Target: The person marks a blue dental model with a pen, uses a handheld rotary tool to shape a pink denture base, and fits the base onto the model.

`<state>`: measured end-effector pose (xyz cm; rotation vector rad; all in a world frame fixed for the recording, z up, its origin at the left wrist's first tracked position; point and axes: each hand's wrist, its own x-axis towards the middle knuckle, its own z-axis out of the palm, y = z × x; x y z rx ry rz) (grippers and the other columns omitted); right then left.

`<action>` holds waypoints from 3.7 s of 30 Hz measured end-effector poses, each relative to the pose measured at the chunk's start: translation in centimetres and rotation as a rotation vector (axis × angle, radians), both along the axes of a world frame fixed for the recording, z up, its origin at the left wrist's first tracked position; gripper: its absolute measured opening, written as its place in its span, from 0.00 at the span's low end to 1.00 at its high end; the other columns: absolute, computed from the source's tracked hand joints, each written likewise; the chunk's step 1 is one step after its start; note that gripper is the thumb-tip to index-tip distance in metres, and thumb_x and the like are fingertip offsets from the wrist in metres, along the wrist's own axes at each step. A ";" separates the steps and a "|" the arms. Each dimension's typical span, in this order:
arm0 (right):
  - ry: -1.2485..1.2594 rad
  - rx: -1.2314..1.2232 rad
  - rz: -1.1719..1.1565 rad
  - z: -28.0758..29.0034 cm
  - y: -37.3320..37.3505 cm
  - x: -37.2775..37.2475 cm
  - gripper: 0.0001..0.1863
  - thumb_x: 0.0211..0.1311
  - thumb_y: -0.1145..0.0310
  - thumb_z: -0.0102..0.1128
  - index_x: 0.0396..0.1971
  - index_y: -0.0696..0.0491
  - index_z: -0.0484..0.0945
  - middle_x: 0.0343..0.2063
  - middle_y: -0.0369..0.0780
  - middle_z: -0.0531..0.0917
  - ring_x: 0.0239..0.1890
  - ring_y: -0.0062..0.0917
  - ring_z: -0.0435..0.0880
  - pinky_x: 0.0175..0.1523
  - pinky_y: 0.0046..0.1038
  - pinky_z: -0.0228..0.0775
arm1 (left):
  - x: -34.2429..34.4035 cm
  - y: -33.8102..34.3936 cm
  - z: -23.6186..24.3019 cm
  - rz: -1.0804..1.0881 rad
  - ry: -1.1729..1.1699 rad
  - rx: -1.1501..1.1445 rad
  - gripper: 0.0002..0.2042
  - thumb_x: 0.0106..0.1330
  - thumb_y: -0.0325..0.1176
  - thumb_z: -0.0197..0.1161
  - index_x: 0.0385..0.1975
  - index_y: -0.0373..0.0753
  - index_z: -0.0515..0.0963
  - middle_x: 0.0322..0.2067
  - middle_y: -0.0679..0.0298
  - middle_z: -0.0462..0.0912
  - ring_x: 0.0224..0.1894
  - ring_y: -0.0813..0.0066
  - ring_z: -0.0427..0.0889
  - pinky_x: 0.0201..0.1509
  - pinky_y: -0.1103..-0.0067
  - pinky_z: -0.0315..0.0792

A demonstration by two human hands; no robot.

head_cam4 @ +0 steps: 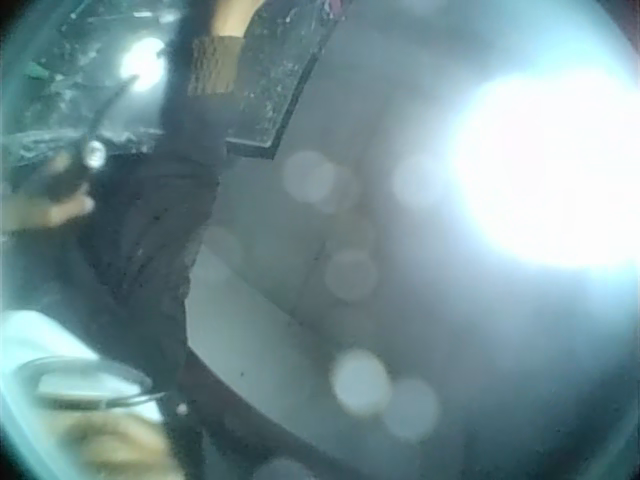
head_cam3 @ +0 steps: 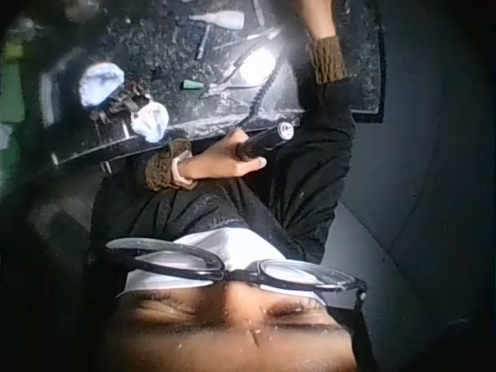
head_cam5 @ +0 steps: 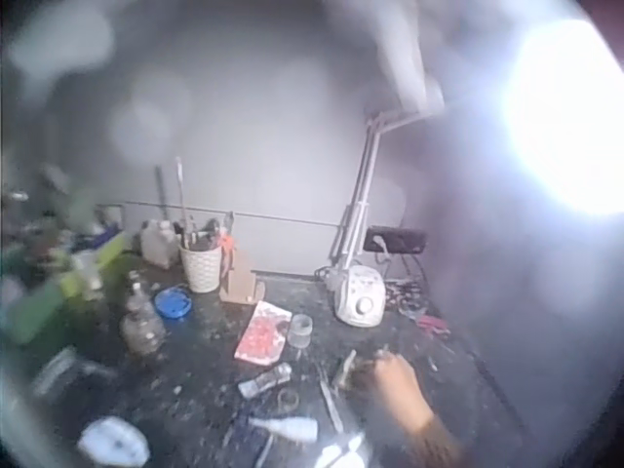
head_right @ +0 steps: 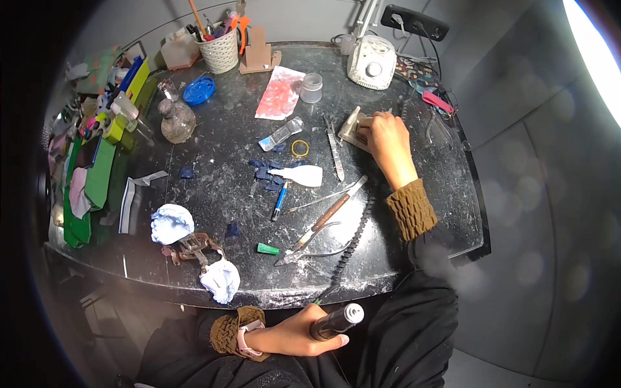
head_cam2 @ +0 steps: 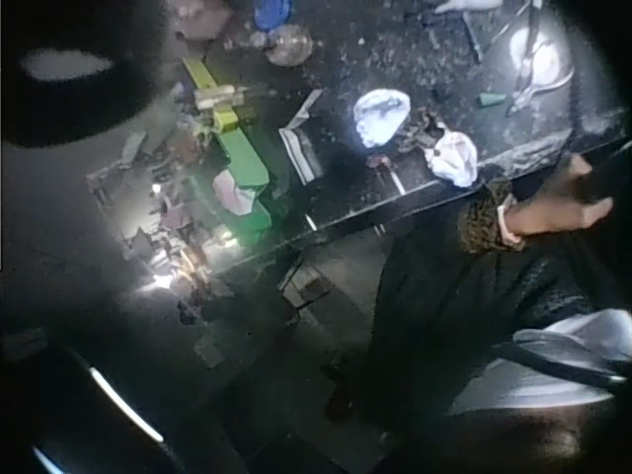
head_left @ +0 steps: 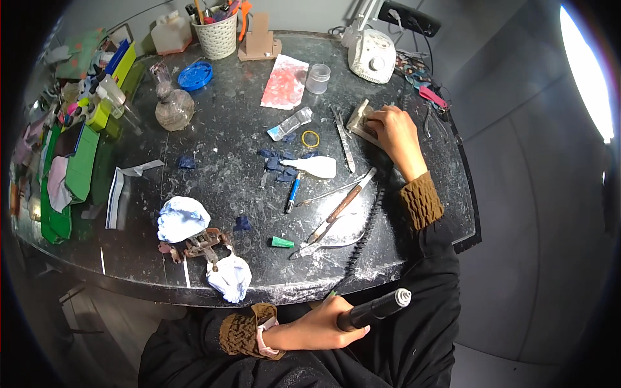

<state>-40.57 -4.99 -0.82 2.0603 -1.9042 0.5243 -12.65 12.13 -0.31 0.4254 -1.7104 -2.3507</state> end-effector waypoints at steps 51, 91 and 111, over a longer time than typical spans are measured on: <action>-1.539 0.568 0.445 14.0 13.0 8.8 0.04 0.65 0.76 0.50 0.36 0.61 0.70 0.28 0.41 0.79 0.31 0.26 0.84 0.33 0.21 0.80 | -0.5 -1.7 1.0 -0.006 -0.068 0.115 0.18 0.59 0.32 0.59 0.10 0.39 0.62 0.08 0.71 0.59 0.13 0.83 0.56 0.20 0.77 0.53; -1.573 0.046 0.386 8.5 16.1 15.4 0.13 0.69 0.60 0.39 0.33 0.55 0.59 0.15 0.46 0.72 0.12 0.33 0.75 0.19 0.33 0.77 | 1.0 -1.0 0.5 0.092 -0.141 0.139 0.08 0.56 0.30 0.63 0.26 0.36 0.70 0.19 0.70 0.67 0.24 0.83 0.66 0.27 0.80 0.60; -2.540 0.973 1.276 4.5 13.8 20.0 0.34 0.61 0.35 0.39 0.31 0.59 0.63 0.09 0.34 0.63 0.04 0.17 0.59 0.09 0.21 0.59 | 5.0 -2.6 1.6 -0.403 0.186 0.672 0.16 0.59 0.37 0.58 0.13 0.44 0.61 0.13 0.71 0.65 0.16 0.87 0.65 0.21 0.87 0.60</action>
